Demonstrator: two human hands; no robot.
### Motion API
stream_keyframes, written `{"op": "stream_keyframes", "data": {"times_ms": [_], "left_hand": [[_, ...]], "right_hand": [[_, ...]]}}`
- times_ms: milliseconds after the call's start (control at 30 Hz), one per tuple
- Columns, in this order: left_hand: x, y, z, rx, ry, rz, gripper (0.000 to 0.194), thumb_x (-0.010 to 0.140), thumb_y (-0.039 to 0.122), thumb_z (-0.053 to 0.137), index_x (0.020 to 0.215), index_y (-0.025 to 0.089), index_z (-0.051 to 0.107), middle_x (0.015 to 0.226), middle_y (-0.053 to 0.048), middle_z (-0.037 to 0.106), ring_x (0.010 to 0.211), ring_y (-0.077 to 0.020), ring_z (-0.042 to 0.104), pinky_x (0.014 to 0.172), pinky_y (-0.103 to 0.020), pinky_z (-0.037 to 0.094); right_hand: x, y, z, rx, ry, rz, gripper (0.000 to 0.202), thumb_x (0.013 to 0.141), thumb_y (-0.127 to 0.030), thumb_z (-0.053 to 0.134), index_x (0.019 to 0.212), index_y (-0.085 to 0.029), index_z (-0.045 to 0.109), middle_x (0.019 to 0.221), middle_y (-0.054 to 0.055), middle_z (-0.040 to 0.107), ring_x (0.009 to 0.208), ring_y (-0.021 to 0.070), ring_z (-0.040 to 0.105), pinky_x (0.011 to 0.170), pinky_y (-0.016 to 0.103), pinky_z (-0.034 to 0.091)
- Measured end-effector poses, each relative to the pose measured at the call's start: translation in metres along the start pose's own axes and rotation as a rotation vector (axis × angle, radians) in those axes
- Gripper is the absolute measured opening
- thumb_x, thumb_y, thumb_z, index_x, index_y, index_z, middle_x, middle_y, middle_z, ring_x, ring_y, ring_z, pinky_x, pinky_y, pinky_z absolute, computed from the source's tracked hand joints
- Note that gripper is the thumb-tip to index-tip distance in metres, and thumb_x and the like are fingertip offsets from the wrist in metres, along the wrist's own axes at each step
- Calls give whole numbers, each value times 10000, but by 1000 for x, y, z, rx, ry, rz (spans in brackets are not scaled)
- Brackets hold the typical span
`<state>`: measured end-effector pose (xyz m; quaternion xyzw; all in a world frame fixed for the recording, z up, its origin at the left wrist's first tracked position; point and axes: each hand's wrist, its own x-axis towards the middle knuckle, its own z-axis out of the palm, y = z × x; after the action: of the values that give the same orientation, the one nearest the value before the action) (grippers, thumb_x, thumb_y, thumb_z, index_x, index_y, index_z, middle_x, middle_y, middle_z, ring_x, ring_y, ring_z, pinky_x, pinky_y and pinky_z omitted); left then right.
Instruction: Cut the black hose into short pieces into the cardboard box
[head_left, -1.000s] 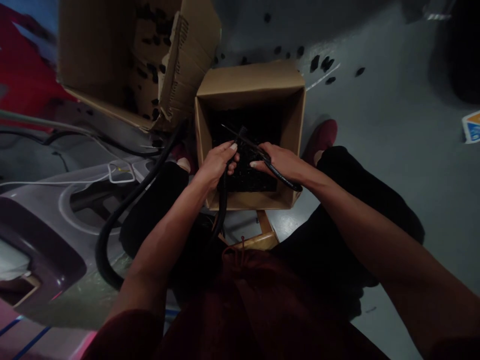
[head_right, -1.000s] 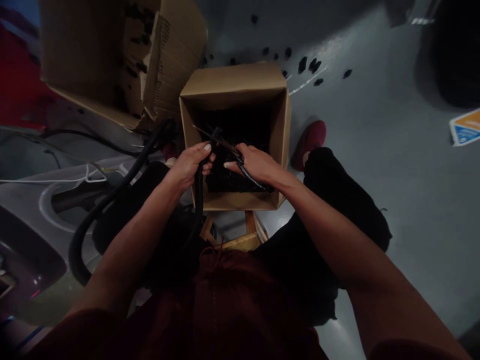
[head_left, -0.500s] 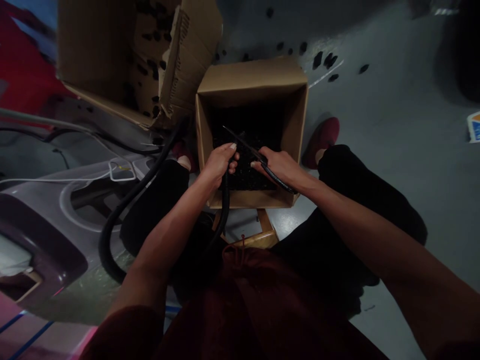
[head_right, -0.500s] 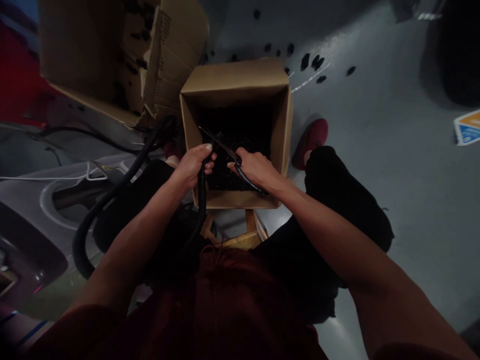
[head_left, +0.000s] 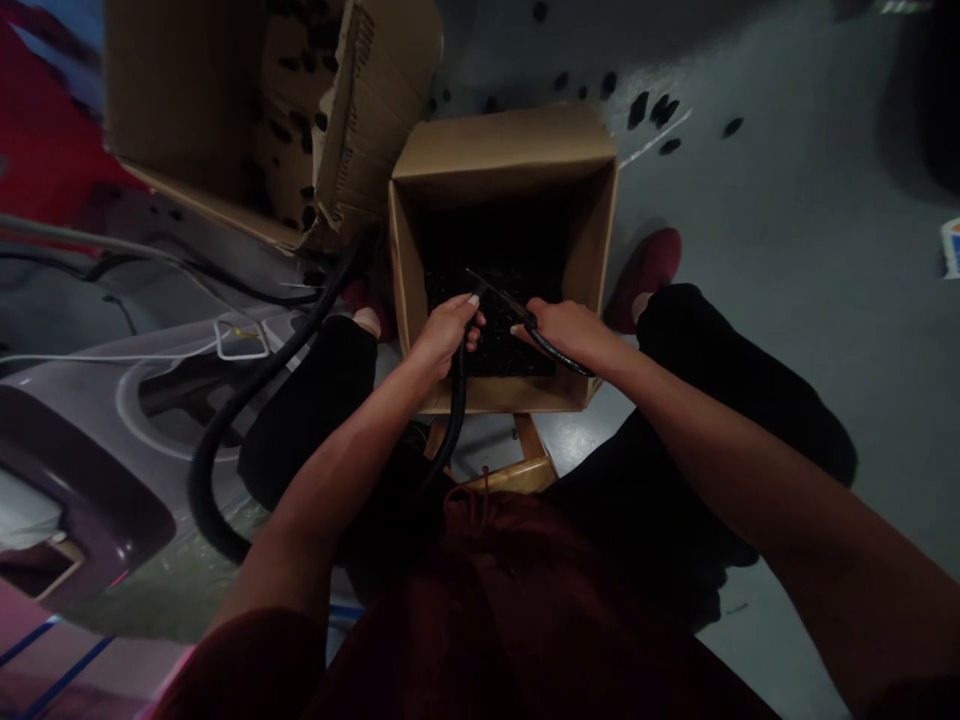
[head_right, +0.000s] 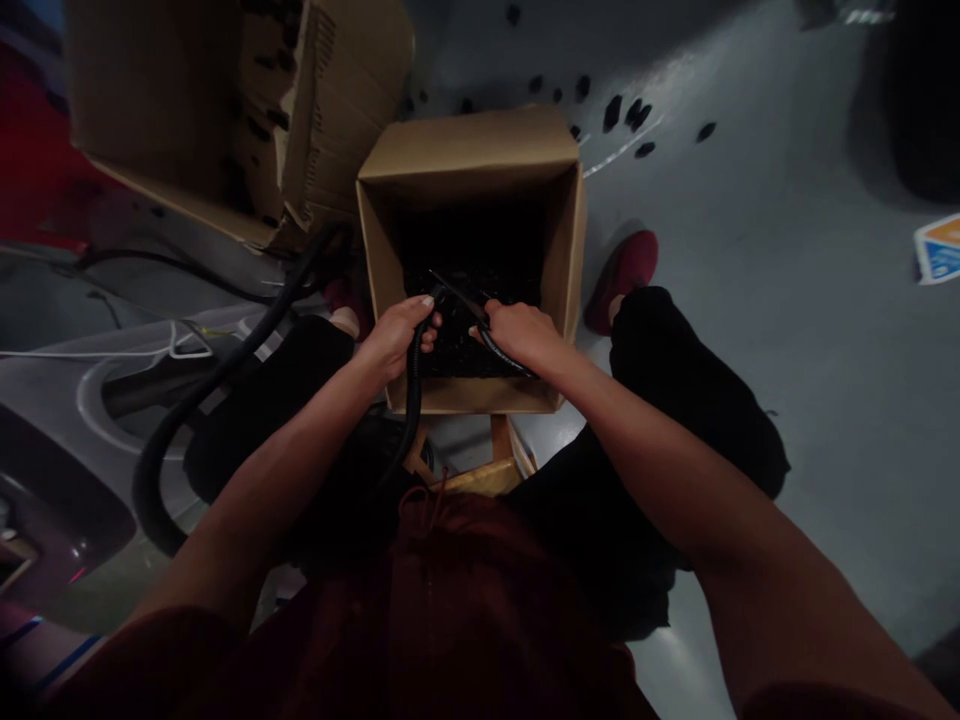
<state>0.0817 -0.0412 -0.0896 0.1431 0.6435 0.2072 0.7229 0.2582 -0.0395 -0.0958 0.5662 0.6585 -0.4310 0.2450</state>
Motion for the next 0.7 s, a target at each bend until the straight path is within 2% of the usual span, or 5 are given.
{"op": "stream_keyframes", "data": {"times_ms": [267, 400, 533, 600, 700], "left_hand": [[0, 15, -4, -44, 3, 68, 179, 798, -3, 438, 834, 115, 567, 791, -14, 635, 505, -34, 498, 460, -166, 377], [-2, 21, -7, -93, 3, 60, 224, 884, 72, 511, 1080, 145, 593, 827, 0, 662, 560, -38, 559, 518, -157, 423], [-5, 24, -6, -128, -12, 14, 348, 948, 194, 509, 1294, 232, 502, 688, 49, 577, 470, -47, 493, 454, -160, 371], [-6, 24, -6, -135, -8, 23, 275, 955, 193, 490, 1227, 215, 521, 648, 59, 536, 434, -38, 438, 413, -152, 306], [-5, 24, -5, -145, 19, 63, 94, 936, 139, 454, 984, 171, 528, 642, 49, 528, 430, -35, 421, 396, -157, 281]], "right_hand": [[-2, 5, -13, -10, 34, -16, 457, 960, -508, 367, 1215, -154, 505, 1117, 211, 689, 984, 347, 665, 763, 401, 472], [-2, 4, -17, 37, 57, -13, 461, 960, -520, 372, 1215, -156, 495, 1072, 196, 700, 954, 334, 670, 750, 382, 464], [-2, 4, -20, 72, 72, -16, 473, 959, -529, 377, 1226, -155, 490, 1070, 194, 695, 939, 339, 672, 753, 391, 463], [-2, 5, -20, 86, 77, -27, 478, 956, -536, 381, 1221, -154, 495, 1067, 197, 692, 935, 346, 671, 755, 398, 463], [-3, 4, -19, 95, 75, -50, 477, 953, -539, 379, 1202, -152, 505, 1052, 200, 694, 925, 355, 671, 749, 400, 462]]}}
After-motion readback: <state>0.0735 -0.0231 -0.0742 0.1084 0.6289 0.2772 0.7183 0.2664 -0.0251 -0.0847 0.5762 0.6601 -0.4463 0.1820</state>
